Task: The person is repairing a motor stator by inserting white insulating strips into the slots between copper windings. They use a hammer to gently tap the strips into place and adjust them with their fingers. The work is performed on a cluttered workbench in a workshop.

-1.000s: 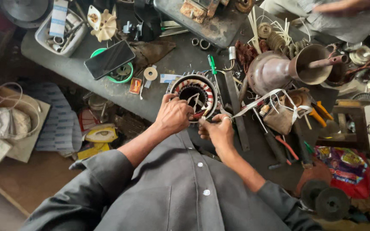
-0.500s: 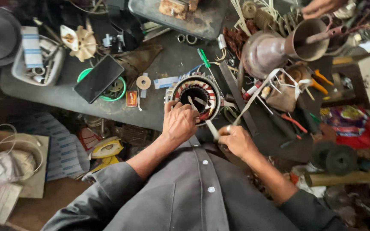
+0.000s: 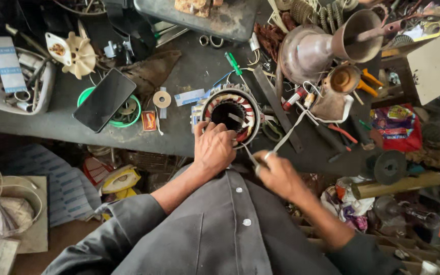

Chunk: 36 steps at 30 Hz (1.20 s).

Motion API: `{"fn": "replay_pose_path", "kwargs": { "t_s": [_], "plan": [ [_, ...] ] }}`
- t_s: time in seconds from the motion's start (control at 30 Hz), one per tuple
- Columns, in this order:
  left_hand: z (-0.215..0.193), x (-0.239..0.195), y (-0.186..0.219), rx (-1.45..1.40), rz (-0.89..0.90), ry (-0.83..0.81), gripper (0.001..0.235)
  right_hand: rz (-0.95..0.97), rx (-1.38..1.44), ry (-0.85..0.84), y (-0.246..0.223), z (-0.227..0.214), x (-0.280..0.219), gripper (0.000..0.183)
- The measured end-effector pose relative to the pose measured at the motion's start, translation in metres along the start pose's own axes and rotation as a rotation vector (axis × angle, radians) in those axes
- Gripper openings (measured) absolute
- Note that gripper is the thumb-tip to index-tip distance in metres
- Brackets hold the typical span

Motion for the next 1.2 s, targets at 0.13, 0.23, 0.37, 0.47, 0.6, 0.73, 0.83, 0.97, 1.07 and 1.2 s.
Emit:
{"fn": "replay_pose_path", "kwargs": {
  "t_s": [0.13, 0.23, 0.37, 0.47, 0.6, 0.73, 0.83, 0.97, 1.07, 1.2],
  "plan": [
    [-0.001, 0.002, -0.003, -0.012, 0.002, 0.016, 0.010, 0.327, 0.023, -0.041, 0.031, 0.014, -0.019, 0.026],
    [-0.001, -0.005, 0.001, 0.032, 0.017, -0.008, 0.003, 0.466, 0.104, -0.114, 0.030, 0.012, -0.025, 0.030],
    [-0.003, 0.009, -0.005, 0.020, 0.003, 0.029, 0.006, 0.150, -0.010, -0.102, -0.004, -0.014, 0.019, 0.025],
    [-0.007, 0.003, -0.003, -0.014, -0.007, 0.024, 0.005, -0.094, 0.076, -0.154, -0.030, -0.029, 0.024, 0.020],
    [-0.001, 0.005, -0.006, 0.015, -0.047, -0.097, 0.007, -0.009, 0.684, -0.249, -0.019, -0.031, 0.032, 0.019],
    [0.006, 0.013, -0.006, 0.109, -0.250, -0.060, 0.015, 0.490, 0.349, -0.231, 0.056, 0.002, 0.024, 0.019],
    [0.001, 0.033, 0.025, 0.165, -0.092, 0.337, 0.047, 0.235, -0.058, -0.248, 0.064, 0.010, 0.029, 0.028],
    [0.045, 0.043, 0.031, 0.283, -0.109, 0.282, 0.062, 0.174, -0.004, -0.404, 0.075, 0.023, 0.027, 0.030],
    [0.056, 0.047, 0.032, 0.402, -0.040, 0.286, 0.065, 0.120, 0.034, -0.465, 0.077, 0.028, 0.038, 0.031],
    [0.066, 0.045, 0.026, 0.356, -0.041, 0.230, 0.072, 0.163, 0.262, -0.566, 0.078, 0.038, 0.041, 0.029]
  ]
}}
Point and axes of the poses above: each hand's wrist, its own x-axis towards the middle knuckle, its own z-axis out of the palm, y = z × x, the point moved 9 cm from there along x, towards the middle knuckle, and after that the axes turned 12 degrees about y, right-handed, at the moved point
